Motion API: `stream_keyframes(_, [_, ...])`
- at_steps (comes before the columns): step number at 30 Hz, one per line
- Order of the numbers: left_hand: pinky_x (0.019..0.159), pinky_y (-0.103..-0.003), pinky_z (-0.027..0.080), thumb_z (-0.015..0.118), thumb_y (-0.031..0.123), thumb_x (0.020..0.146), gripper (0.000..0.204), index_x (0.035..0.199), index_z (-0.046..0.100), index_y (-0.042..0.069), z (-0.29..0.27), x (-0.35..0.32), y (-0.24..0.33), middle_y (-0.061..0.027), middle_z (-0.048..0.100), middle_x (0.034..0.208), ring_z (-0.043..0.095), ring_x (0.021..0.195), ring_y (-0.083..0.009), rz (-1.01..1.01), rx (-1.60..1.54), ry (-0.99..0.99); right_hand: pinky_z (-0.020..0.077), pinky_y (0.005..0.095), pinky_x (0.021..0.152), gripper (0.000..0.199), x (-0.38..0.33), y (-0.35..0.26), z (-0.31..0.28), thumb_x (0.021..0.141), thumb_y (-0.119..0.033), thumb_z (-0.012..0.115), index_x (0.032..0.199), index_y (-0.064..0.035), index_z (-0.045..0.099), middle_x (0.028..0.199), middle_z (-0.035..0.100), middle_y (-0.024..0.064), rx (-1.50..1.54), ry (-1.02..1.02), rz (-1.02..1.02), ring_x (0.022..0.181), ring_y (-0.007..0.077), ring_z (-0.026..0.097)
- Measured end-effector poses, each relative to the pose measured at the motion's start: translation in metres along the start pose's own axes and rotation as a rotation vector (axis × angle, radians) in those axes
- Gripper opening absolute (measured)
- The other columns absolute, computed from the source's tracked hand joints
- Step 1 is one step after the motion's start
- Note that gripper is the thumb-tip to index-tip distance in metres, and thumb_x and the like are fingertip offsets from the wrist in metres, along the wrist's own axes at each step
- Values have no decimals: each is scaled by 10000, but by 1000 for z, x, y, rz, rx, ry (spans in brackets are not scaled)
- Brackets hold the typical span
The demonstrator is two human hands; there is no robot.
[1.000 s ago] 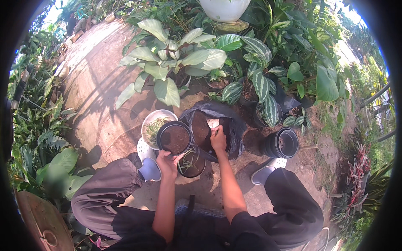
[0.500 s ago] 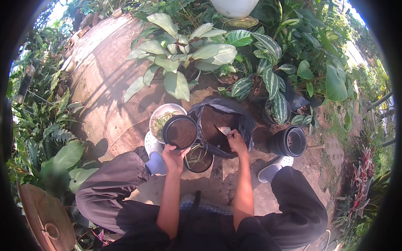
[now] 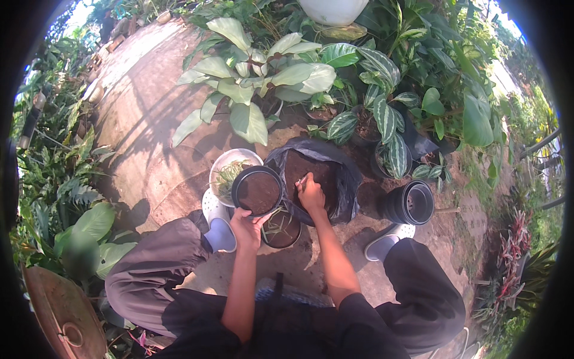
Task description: The person fills a black plastic pot with soil using a small hand trowel and then places a green plant cutting into the soil, pressing it down by hand.
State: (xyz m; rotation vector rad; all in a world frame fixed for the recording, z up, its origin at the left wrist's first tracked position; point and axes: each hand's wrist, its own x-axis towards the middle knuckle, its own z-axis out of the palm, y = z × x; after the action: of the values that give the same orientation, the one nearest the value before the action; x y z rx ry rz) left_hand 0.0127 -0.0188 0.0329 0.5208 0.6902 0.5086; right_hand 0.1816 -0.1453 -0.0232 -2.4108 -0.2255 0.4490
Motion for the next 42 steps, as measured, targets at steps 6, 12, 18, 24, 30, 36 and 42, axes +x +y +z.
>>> stream_keyframes(6, [939,-539,518,527,83,771,347,1108,442,93,2,-2,1,-128,579,1147,628,1060,-321,0,1,-5,494,544,841,319,-9,14,-8,935,-373,653,1053,-121,497,1033,708,189,44,58,-26,1025,458,646])
stream_keyframes(12, [997,-578,511,549,76,761,263,1016,493,50,-2,3,-6,-138,589,1097,605,925,-315,8,-31,78,483,517,870,346,-31,19,-30,913,-391,691,1024,-111,520,1046,711,164,132,20,-37,1072,444,628])
stream_keyframes(18, [1009,-591,501,564,82,764,219,971,508,40,-23,15,-17,-137,575,1115,567,917,-319,-77,-69,-14,498,422,743,310,-37,4,-66,892,-289,739,957,-50,555,887,698,168,192,36,-155,809,326,688])
stream_keyframes(24, [1007,-583,503,567,77,774,183,939,488,65,-18,10,-16,-130,572,1113,591,974,-319,-64,-34,1,489,380,754,280,-53,-30,-117,880,-228,755,904,-34,555,857,690,133,218,-29,-169,812,229,674])
stream_keyframes(30, [971,-532,500,548,52,825,205,937,399,135,-9,5,-19,-57,536,1006,561,965,-242,-85,52,-18,448,293,663,255,-70,-52,-150,878,-182,762,855,-35,554,811,619,23,401,-253,-336,743,79,551])
stream_keyframes(36, [891,-486,501,555,49,818,224,939,393,144,4,-4,-18,-42,517,976,559,958,-222,-107,114,-65,424,299,628,249,-78,-64,-141,856,-183,773,872,-27,578,781,605,17,364,-489,-471,718,76,526])
stream_keyframes(42, [861,-461,497,565,33,803,262,951,390,160,-1,-3,-20,-26,496,939,559,929,-183,-97,158,-89,488,380,709,226,-84,-57,-138,792,-208,782,885,-70,629,842,708,90,67,-405,-320,797,236,686])
